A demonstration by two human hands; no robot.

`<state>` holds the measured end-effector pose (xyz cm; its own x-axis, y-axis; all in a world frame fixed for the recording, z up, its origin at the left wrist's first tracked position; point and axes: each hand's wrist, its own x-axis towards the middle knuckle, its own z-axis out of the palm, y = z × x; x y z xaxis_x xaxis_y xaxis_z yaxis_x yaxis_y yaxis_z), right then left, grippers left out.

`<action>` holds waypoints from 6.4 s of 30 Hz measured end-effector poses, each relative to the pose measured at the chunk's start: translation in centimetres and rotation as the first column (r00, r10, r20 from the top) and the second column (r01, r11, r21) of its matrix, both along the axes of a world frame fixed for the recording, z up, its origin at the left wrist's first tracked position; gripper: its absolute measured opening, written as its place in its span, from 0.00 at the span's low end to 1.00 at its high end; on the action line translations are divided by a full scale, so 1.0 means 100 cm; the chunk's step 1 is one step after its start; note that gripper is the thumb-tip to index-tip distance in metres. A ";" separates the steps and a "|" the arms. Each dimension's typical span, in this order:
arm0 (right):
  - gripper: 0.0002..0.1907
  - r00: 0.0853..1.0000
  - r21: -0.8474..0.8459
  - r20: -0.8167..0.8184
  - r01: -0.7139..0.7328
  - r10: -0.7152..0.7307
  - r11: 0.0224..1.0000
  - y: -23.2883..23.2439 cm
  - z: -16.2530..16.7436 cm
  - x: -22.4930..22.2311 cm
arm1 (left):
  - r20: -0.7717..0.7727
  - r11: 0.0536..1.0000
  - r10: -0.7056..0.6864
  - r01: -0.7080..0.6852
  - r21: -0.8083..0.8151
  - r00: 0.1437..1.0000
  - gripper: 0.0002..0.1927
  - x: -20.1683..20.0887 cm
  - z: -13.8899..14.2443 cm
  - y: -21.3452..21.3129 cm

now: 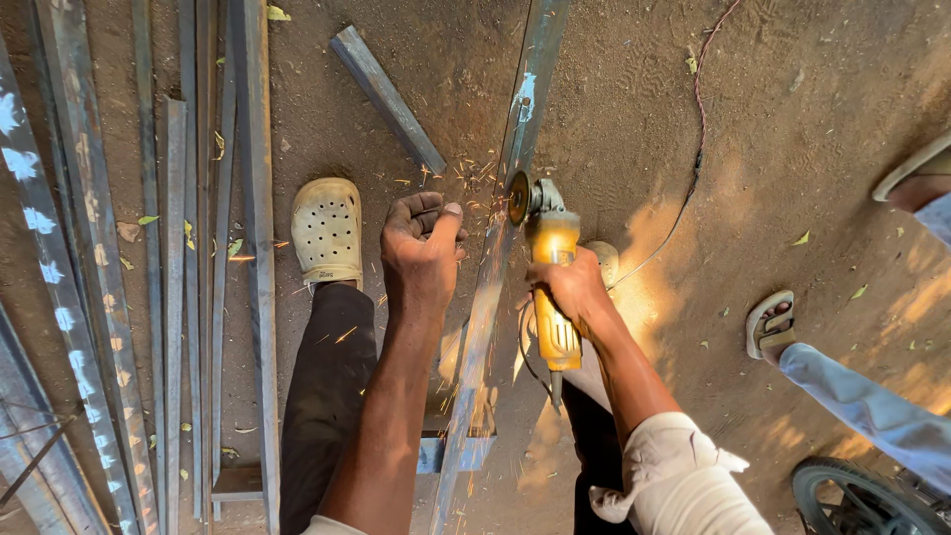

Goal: The person uses an angle grinder to cut through a long metal bar on the ground while holding it steady by hand.

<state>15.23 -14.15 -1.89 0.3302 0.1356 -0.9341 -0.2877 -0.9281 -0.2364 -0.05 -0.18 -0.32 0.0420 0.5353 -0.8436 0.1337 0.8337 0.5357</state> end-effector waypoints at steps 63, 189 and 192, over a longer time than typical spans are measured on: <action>0.10 0.996 -0.028 0.052 -0.066 0.067 0.997 0.027 -0.009 0.029 | -0.022 0.999 -0.033 0.034 0.006 0.999 0.16 0.003 0.010 0.003; 0.09 0.992 -0.003 -0.035 0.120 -0.120 0.993 -0.002 -0.001 -0.003 | -0.031 0.997 -0.058 0.060 0.047 0.998 0.14 0.000 0.011 0.001; 0.08 0.991 0.011 -0.043 0.129 -0.128 0.992 0.011 -0.005 0.008 | -0.033 0.996 -0.061 0.063 0.056 0.998 0.14 0.000 0.010 0.002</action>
